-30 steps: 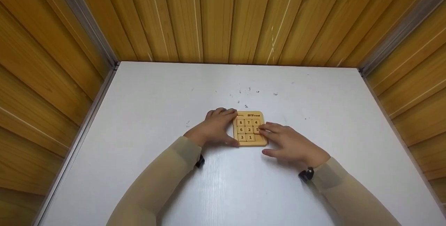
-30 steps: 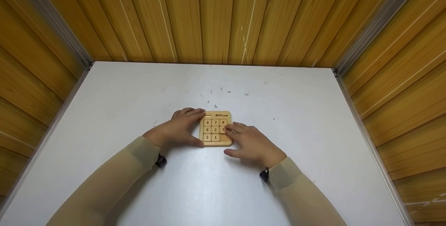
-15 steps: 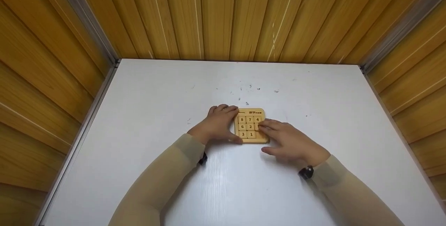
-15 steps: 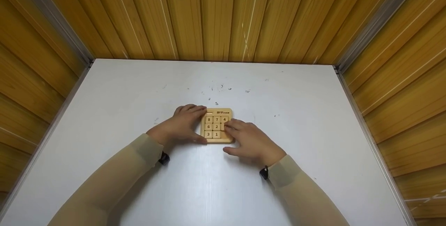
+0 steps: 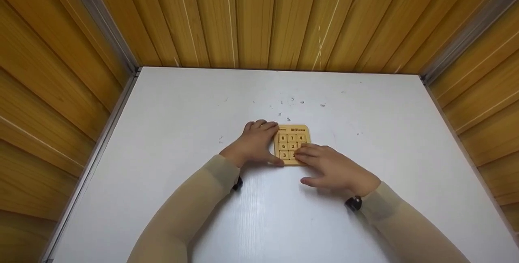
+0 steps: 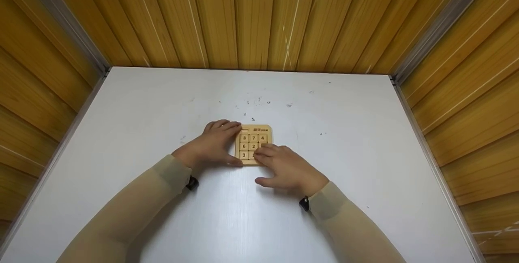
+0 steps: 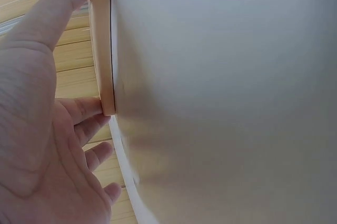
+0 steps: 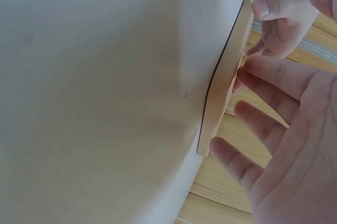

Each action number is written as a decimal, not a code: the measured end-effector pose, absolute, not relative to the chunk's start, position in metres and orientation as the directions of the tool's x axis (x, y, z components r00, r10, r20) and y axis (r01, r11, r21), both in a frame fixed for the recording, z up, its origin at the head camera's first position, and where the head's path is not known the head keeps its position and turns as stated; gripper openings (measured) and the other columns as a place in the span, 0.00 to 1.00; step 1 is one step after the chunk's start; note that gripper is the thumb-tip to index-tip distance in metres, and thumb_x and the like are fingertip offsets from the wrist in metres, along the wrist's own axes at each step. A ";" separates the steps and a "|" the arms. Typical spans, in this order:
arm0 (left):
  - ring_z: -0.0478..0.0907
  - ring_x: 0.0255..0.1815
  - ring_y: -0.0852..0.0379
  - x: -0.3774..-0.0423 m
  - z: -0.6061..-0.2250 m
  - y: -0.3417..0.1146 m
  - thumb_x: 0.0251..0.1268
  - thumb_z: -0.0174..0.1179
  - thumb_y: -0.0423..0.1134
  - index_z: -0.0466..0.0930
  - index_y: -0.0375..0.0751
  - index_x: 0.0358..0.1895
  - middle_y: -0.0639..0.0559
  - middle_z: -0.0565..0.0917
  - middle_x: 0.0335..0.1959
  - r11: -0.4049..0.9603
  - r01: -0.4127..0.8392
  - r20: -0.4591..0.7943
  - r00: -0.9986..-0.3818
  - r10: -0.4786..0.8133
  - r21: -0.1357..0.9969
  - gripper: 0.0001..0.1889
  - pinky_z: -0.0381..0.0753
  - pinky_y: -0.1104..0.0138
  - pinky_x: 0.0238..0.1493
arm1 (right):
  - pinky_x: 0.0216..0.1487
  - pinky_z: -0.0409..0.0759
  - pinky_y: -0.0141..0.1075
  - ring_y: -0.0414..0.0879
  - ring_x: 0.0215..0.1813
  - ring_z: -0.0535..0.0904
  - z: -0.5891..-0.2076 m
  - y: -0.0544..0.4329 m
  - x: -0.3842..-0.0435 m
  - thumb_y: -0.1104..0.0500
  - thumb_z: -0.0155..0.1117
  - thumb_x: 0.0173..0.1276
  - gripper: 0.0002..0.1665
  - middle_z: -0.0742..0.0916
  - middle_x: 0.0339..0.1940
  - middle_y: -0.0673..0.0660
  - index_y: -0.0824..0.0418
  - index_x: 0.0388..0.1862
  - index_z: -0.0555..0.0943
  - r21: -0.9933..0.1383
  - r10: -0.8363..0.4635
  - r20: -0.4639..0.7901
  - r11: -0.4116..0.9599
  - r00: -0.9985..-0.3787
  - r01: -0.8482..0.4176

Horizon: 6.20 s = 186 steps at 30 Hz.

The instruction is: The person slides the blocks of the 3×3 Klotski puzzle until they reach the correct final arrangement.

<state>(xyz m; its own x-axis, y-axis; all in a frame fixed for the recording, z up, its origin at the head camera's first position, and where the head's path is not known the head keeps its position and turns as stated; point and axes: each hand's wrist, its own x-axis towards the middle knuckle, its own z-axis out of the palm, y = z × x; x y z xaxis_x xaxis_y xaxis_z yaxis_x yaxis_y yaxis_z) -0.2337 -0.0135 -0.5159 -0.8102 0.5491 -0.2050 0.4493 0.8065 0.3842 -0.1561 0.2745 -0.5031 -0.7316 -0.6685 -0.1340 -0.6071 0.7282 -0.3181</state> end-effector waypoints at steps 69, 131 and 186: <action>0.54 0.96 0.46 -0.232 -0.519 -0.014 0.57 0.80 0.74 0.54 0.49 0.95 0.55 0.58 0.96 0.792 0.428 -0.205 -0.809 0.550 0.436 0.68 0.53 0.44 0.98 | 0.90 0.71 0.64 0.62 0.91 0.70 -0.501 0.298 -0.157 0.39 0.70 0.79 0.39 0.83 0.83 0.57 0.62 0.79 0.83 -0.355 -0.651 -0.080 0.727 -0.755 -0.588; 0.54 0.97 0.47 -0.234 -0.520 -0.014 0.56 0.82 0.74 0.56 0.40 0.93 0.49 0.61 0.95 0.780 0.442 -0.183 -0.807 0.562 0.443 0.70 0.52 0.56 0.99 | 0.93 0.65 0.63 0.62 0.95 0.62 -0.502 0.273 -0.168 0.35 0.69 0.79 0.45 0.77 0.89 0.56 0.61 0.84 0.78 -0.339 -0.643 -0.145 0.746 -0.752 -0.573; 0.55 0.97 0.49 -0.233 -0.521 -0.015 0.57 0.83 0.71 0.56 0.39 0.93 0.49 0.60 0.95 0.759 0.442 -0.172 -0.800 0.574 0.478 0.69 0.55 0.58 0.98 | 0.93 0.67 0.61 0.58 0.94 0.65 -0.502 0.284 -0.153 0.39 0.71 0.79 0.43 0.78 0.88 0.54 0.59 0.84 0.79 -0.349 -0.660 -0.119 0.728 -0.742 -0.591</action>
